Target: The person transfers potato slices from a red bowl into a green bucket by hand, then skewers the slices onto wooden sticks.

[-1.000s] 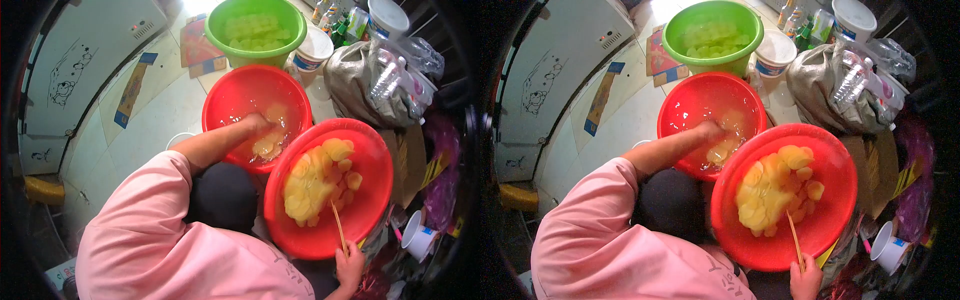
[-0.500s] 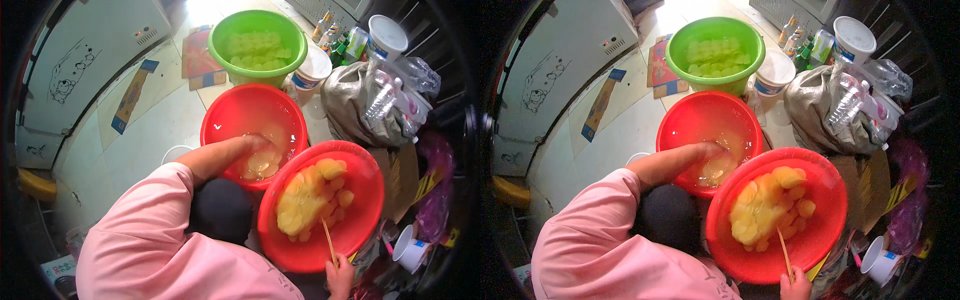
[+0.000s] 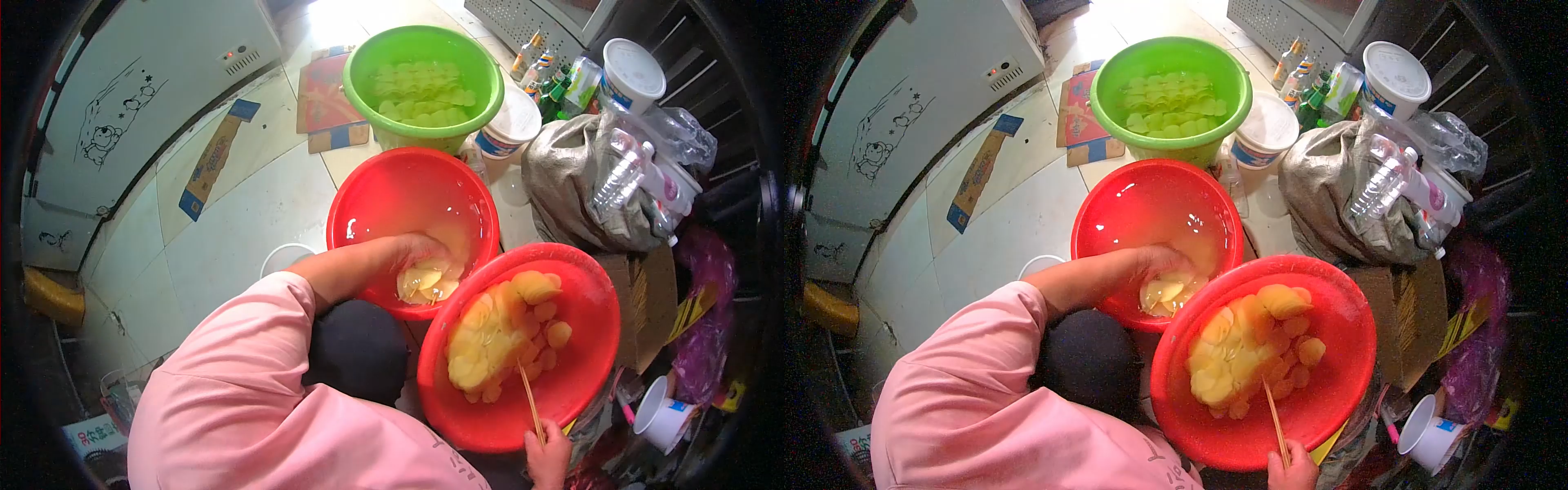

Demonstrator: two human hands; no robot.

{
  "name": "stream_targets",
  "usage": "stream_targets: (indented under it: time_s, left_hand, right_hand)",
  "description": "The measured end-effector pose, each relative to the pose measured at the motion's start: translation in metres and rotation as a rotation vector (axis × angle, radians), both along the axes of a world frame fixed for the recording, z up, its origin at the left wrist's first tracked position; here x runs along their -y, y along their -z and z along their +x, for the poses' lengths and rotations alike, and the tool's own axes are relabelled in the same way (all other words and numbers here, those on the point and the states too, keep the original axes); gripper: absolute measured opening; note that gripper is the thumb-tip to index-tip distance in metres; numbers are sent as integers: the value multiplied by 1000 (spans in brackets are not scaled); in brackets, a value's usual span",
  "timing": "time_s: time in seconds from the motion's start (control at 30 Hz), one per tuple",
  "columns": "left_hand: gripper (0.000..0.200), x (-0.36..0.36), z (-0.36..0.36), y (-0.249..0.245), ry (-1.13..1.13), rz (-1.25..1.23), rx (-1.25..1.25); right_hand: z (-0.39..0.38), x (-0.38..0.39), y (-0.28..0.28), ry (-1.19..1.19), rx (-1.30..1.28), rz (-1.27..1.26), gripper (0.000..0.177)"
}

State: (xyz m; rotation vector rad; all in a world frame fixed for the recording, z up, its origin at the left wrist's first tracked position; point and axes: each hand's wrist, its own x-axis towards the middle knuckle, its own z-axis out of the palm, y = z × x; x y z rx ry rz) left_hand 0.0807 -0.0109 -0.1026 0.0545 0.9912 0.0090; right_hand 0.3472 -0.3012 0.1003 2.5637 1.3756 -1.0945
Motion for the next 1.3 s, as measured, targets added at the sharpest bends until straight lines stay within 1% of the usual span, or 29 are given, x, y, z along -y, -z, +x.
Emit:
stream_targets:
  time_s: [0.43,0.5,0.57,0.6,0.63,0.67,0.7,0.77,0.83,0.9,0.93,1.0,1.03,1.1,1.13,1.17,1.2,1.23,1.3]
  left_hand:
    - [34,3,6,2,58,221,-77]
    - [36,3,7,2,66,257,-89]
    - [38,4,9,3,75,288,-102]
    - [38,4,9,19,76,285,-103]
    - [40,3,9,48,0,309,-129]
    - [42,3,9,42,-74,332,-155]
    - [42,3,8,36,-74,331,-156]
    - [44,4,4,18,-86,379,-258]
    - [44,4,0,14,-103,394,-230]
    - [44,5,0,-2,-145,472,-237]
    - [44,4,1,-5,-144,467,-241]
    - [45,0,9,-6,-37,389,-125]
    - [45,-1,15,-3,-35,385,-122]
    - [36,-2,26,14,-4,562,-229]
    - [36,-3,28,33,-4,561,-227]
    - [33,-4,28,59,-17,525,-173]
    - [31,-4,28,65,-29,489,-118]
    - [31,-3,28,70,-27,486,-119]
    - [25,0,21,51,-91,346,-148]
  right_hand:
    - [0,-4,1,-36,26,-25,30]
    - [1,-2,8,-40,38,-30,29]
    - [5,5,22,-11,23,129,25]
    - [4,4,21,-12,21,126,25]
    - [2,2,20,32,5,104,25]
    - [1,1,20,75,-10,82,25]
    - [1,0,20,76,-11,81,25]
    - [2,1,21,59,2,89,25]
    - [4,4,23,66,-6,103,26]
    - [3,5,22,71,-17,115,26]
    - [3,5,21,59,-12,115,27]
    - [2,4,20,51,-4,115,27]
    - [1,4,19,36,8,117,27]
    - [2,6,19,22,23,117,27]
    - [3,7,20,36,3,124,26]
    - [3,7,21,51,-18,131,26]
    - [3,7,21,52,-18,129,26]
    - [3,6,20,69,-29,120,26]
    - [1,5,19,85,-40,107,25]
